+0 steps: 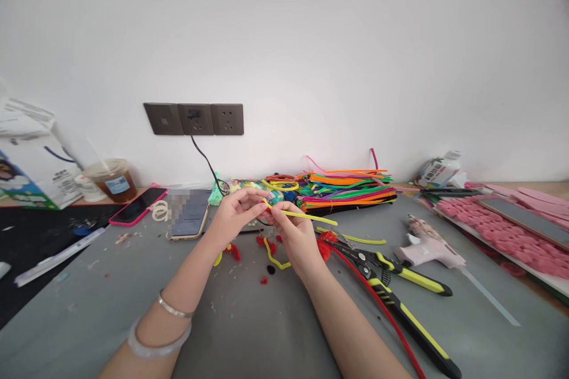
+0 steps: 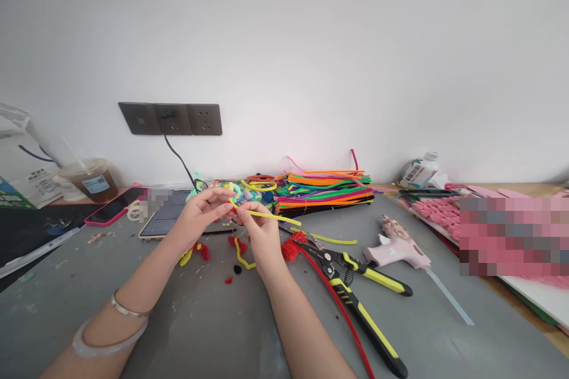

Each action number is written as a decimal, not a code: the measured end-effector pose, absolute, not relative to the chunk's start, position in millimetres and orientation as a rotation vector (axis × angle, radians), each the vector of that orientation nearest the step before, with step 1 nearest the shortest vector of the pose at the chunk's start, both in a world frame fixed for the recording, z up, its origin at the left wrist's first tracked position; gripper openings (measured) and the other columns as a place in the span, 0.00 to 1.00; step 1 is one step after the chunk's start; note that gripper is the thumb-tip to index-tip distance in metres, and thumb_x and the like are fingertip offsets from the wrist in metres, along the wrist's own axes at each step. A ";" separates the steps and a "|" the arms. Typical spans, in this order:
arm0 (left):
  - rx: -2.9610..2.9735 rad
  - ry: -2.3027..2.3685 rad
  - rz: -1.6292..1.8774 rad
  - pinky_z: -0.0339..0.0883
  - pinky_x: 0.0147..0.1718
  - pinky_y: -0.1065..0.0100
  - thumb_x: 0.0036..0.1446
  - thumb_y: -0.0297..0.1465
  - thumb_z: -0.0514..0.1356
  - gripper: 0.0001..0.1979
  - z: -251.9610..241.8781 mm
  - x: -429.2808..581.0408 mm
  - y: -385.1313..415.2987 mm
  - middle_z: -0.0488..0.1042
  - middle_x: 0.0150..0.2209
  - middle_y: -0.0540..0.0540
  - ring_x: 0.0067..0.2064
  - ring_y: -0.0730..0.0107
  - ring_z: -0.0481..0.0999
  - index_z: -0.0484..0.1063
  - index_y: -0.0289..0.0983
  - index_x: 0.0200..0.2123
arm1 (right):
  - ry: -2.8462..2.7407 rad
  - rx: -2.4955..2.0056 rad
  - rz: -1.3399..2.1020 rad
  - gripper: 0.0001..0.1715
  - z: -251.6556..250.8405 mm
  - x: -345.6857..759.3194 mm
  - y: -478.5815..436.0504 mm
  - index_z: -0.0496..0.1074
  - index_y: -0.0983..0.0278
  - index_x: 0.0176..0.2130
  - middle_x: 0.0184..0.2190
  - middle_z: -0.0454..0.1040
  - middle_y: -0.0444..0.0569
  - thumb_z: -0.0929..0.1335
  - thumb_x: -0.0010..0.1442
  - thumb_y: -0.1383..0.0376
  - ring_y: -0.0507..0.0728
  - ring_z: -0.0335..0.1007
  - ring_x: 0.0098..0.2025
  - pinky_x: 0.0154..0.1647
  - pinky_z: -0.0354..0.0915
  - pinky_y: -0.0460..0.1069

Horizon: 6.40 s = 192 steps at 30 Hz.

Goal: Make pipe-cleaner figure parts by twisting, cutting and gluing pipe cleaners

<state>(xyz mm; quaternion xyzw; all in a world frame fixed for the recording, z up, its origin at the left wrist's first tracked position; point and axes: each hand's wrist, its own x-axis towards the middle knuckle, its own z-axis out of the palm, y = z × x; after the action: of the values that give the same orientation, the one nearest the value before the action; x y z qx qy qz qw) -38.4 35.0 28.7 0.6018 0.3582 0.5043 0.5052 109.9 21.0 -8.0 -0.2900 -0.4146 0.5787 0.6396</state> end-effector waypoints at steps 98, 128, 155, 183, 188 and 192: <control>1.048 0.719 1.031 0.73 0.28 0.77 0.40 0.33 0.75 0.13 39.5 -46.1 30.0 0.75 0.23 0.52 0.24 0.78 0.75 0.77 0.33 0.26 | -1.008 -0.413 1.643 0.16 5.9 114.5 8.6 0.70 0.60 0.29 0.22 0.59 0.38 0.77 0.50 0.55 0.49 0.51 0.23 0.27 0.53 0.47; 1.163 0.749 0.943 0.69 0.24 0.78 0.39 0.35 0.76 0.15 40.3 -49.3 29.7 0.77 0.22 0.50 0.22 0.80 0.74 0.79 0.32 0.27 | -1.201 -0.422 1.704 0.19 5.8 123.0 5.9 0.67 0.62 0.30 0.22 0.55 0.38 0.74 0.55 0.51 0.50 0.45 0.25 0.29 0.50 0.48; 1.571 1.070 0.908 0.62 0.24 0.73 0.56 0.48 0.59 0.20 38.6 -52.3 33.7 0.71 0.29 0.49 0.25 0.76 0.65 0.73 0.35 0.32 | -1.073 -0.638 1.335 0.12 -1.7 117.8 18.7 0.74 0.60 0.31 0.25 0.70 0.42 0.76 0.52 0.56 0.51 0.64 0.26 0.29 0.60 0.47; 1.564 0.921 0.641 0.51 0.25 0.72 0.53 0.43 0.64 0.17 49.5 -48.5 23.4 0.60 0.23 0.53 0.26 0.75 0.56 0.69 0.36 0.23 | -1.114 -0.686 1.371 0.11 3.0 131.7 23.1 0.79 0.60 0.28 0.25 0.75 0.43 0.79 0.46 0.58 0.51 0.68 0.26 0.30 0.66 0.48; 1.570 0.942 0.613 0.51 0.24 0.71 0.53 0.43 0.63 0.18 53.8 -49.1 20.4 0.60 0.22 0.53 0.24 0.76 0.56 0.68 0.36 0.21 | -1.098 -0.666 1.384 0.12 4.3 129.5 21.6 0.78 0.61 0.27 0.30 0.76 0.44 0.80 0.44 0.59 0.51 0.69 0.28 0.30 0.67 0.48; 1.577 0.926 0.604 0.52 0.24 0.72 0.54 0.44 0.63 0.19 54.1 -49.7 20.1 0.59 0.22 0.53 0.24 0.76 0.56 0.68 0.36 0.21 | -1.122 -0.656 1.429 0.12 5.4 130.0 20.6 0.77 0.62 0.27 0.29 0.75 0.43 0.79 0.45 0.59 0.50 0.68 0.26 0.30 0.67 0.47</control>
<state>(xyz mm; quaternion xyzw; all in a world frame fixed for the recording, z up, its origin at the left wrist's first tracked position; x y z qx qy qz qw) -49.7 20.1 54.1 0.6722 0.3946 0.2576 0.5710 130.0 20.6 5.4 -0.2795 -0.4777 0.6085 0.5687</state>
